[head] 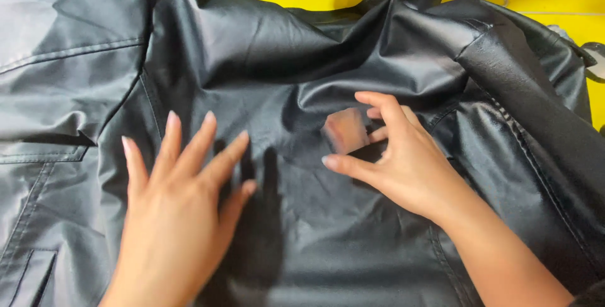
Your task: The person uses a small brown block to rub the surface of a black leather jacket laid on a yellow table. They repeatedly rub the front and back panels, then lift and fold the jacket to access the inside before continuing to rub the exterior surface.
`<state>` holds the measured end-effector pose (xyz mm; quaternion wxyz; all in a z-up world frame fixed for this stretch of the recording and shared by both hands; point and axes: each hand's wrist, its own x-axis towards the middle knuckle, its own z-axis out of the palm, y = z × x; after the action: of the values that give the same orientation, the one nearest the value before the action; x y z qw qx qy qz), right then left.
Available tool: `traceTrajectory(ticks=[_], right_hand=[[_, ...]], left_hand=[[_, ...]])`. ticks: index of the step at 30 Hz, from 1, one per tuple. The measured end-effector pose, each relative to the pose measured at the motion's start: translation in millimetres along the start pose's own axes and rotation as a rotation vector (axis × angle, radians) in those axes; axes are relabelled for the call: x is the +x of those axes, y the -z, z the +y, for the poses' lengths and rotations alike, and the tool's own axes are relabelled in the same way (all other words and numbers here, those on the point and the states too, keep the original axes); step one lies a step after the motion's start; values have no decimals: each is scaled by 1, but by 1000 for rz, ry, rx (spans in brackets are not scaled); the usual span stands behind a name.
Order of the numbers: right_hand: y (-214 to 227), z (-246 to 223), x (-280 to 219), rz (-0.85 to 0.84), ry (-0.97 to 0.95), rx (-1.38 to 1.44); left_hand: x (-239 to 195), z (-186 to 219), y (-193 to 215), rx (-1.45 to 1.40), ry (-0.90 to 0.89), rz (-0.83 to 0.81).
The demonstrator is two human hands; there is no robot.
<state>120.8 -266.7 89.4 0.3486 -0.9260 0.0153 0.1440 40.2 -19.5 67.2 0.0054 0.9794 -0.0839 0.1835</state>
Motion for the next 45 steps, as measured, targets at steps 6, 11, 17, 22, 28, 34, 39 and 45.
traceTrajectory(ticks=[6, 11, 17, 22, 28, 34, 39, 45], right_hand=[[-29, 13, 17, 215, 419, -142], [-37, 5, 5, -30, 583, -77], [-42, 3, 16, -40, 733, -67], [-41, -4, 19, -206, 731, -65], [-43, -23, 11, -412, 278, -181], [-58, -9, 12, -39, 553, -99], [-53, 6, 32, 11, 414, -318], [-49, -6, 13, -208, 535, -117]], left_hand=[[28, -51, -23, 168, -81, 40], [7, -91, -31, -15, 51, 65], [-2, -87, -31, -185, 308, 39], [-3, -87, -30, -235, 284, 53], [-29, -110, -45, -190, 171, 490], [-51, -123, -55, -4, 634, 297], [-34, -108, -29, -183, 701, -117], [-26, -111, -24, -556, 866, -81]])
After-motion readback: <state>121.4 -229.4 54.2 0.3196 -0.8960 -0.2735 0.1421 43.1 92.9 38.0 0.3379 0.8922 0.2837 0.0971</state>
